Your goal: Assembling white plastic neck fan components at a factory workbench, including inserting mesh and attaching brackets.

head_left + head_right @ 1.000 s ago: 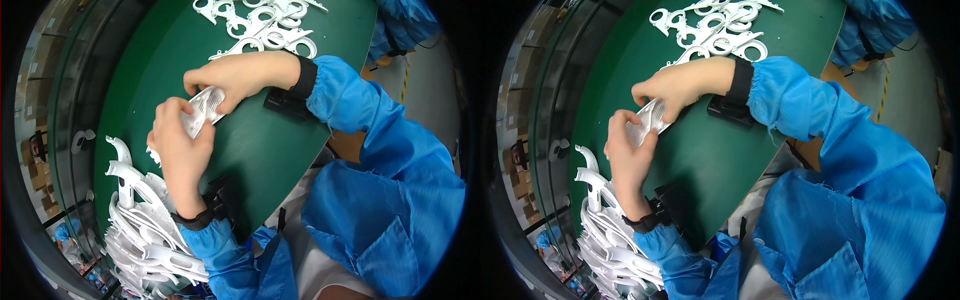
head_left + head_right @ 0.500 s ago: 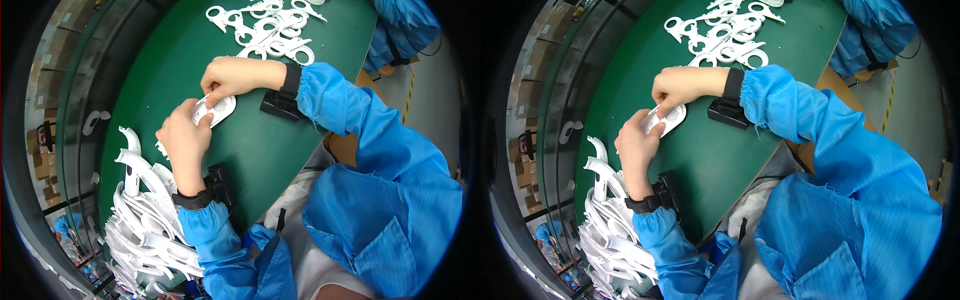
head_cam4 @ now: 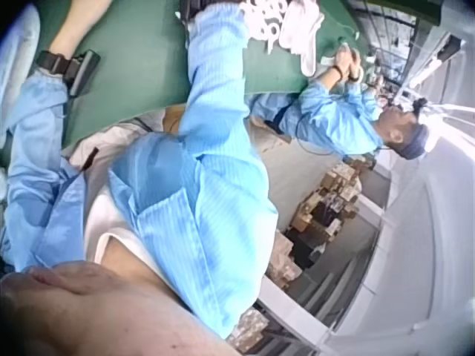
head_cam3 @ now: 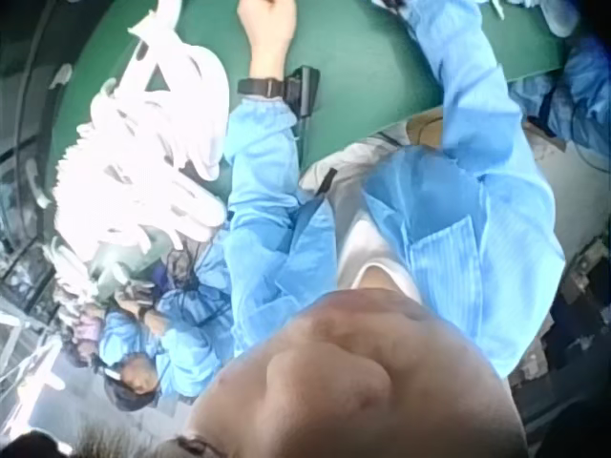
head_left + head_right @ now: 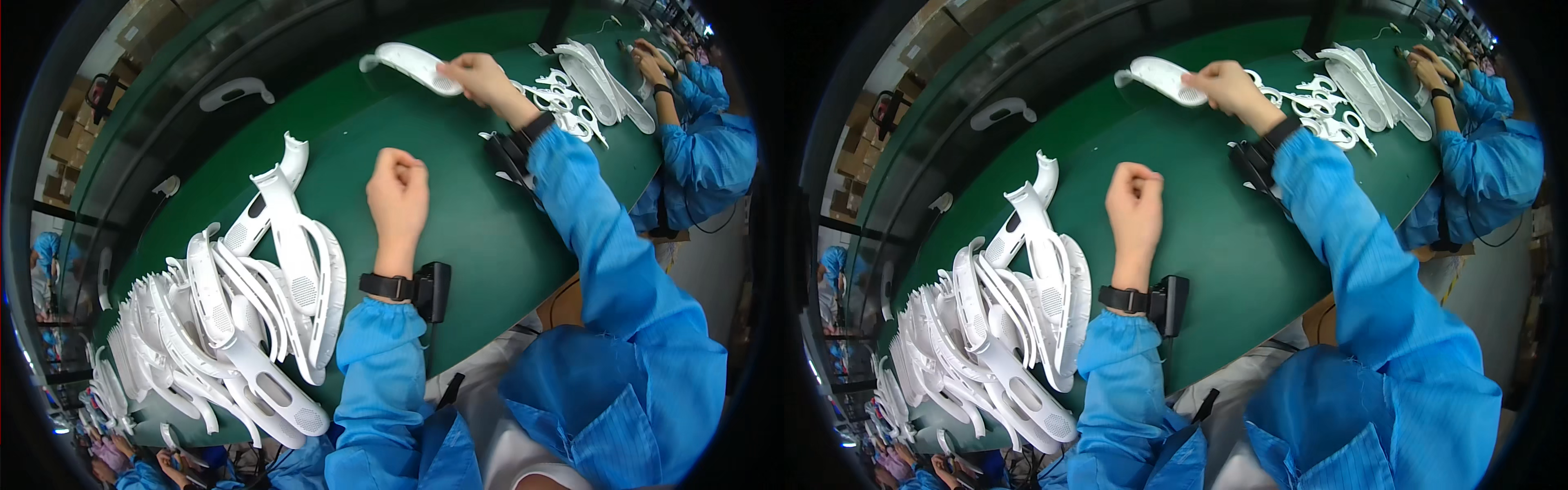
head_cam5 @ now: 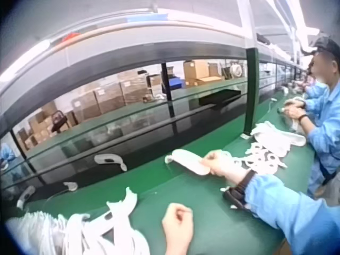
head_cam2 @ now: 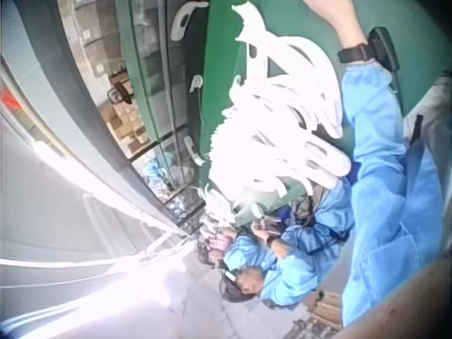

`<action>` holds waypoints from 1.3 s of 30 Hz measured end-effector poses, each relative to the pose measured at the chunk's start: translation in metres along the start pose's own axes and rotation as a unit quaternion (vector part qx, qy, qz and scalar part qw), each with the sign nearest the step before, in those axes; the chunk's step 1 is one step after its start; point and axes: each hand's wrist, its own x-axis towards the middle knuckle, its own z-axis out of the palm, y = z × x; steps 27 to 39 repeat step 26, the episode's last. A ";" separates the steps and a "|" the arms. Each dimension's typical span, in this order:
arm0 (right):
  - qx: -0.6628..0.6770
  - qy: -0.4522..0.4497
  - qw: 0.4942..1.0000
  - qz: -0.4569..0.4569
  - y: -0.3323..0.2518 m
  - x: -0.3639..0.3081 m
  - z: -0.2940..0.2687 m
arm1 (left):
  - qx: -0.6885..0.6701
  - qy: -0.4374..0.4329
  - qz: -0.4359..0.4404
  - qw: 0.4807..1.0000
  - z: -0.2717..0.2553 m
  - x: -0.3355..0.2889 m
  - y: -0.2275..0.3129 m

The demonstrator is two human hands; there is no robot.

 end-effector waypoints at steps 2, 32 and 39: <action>-0.029 0.079 0.996 0.015 0.004 0.040 0.017 | 0.044 -0.033 -0.008 0.998 -0.002 -0.001 0.003; -0.079 -0.068 0.980 -0.168 -0.128 0.024 0.084 | -0.260 0.062 -0.017 0.963 0.004 0.000 -0.011; -0.079 -0.068 0.980 -0.168 -0.128 0.024 0.084 | -0.260 0.062 -0.017 0.963 0.004 0.000 -0.011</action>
